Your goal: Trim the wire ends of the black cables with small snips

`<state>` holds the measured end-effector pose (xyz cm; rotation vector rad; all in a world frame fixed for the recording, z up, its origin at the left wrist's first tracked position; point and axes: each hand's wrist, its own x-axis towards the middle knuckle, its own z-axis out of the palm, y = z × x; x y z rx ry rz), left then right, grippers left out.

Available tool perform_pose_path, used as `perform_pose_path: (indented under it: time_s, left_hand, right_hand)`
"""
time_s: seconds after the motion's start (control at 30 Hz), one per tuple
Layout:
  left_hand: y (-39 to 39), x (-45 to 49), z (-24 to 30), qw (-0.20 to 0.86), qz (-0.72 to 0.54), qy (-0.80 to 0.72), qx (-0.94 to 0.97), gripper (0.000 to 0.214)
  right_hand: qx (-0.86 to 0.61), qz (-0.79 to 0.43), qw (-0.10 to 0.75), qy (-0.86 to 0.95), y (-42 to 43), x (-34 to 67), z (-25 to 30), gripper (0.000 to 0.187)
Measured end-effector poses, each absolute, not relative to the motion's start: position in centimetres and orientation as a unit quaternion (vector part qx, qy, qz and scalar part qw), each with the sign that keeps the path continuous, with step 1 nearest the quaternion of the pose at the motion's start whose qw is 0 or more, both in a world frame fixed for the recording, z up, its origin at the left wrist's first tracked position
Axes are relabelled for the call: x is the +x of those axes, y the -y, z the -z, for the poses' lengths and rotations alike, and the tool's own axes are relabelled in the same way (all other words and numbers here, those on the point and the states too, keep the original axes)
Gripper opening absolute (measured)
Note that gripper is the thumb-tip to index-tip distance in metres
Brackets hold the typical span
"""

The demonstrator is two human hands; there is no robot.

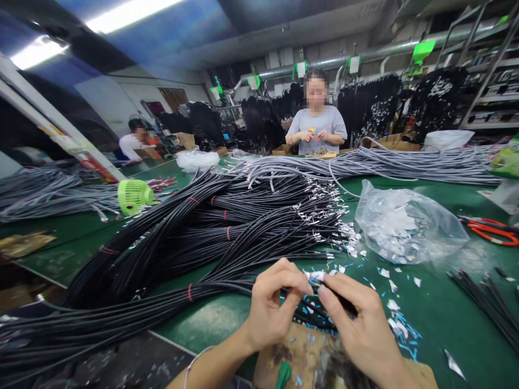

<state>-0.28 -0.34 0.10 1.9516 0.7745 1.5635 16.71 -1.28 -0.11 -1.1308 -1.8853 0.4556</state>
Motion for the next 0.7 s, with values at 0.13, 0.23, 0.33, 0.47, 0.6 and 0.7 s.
perform_pose_path:
  time_s: [0.13, 0.23, 0.33, 0.47, 0.6, 0.7]
  left_hand:
    - [0.40, -0.24, -0.11, 0.232, -0.575, -0.286, 0.730, 0.018]
    - [0.34, -0.10, -0.30, 0.206, -0.563, -0.313, 0.737, 0.018]
    - [0.21, 0.01, -0.46, 0.191, -0.554, -0.385, 0.713, 0.021]
    - [0.06, -0.12, -0.32, 0.189, -0.553, -0.410, 0.700, 0.007]
    - [0.07, -0.33, -0.24, 0.192, -0.534, -0.410, 0.714, 0.007]
    - [0.07, -0.51, -0.50, 0.196, -0.501, -0.417, 0.733, 0.016]
  right_hand:
    - [-0.460, -0.197, 0.428, 0.752, 1.37, 16.82, 0.23, 0.026]
    - [-0.474, -0.192, 0.433, 0.742, 1.27, 16.98, 0.44, 0.026]
    - [-0.487, -0.171, 0.446, 0.731, 1.07, 17.10, 0.60, 0.025]
    - [-0.492, -0.136, 0.459, 0.727, 1.06, 17.00, 0.64, 0.024]
    - [-0.494, -0.104, 0.464, 0.728, 1.32, 16.83, 0.81, 0.023]
    - [-0.496, -0.086, 0.467, 0.726, 1.40, 16.79, 0.91, 0.022]
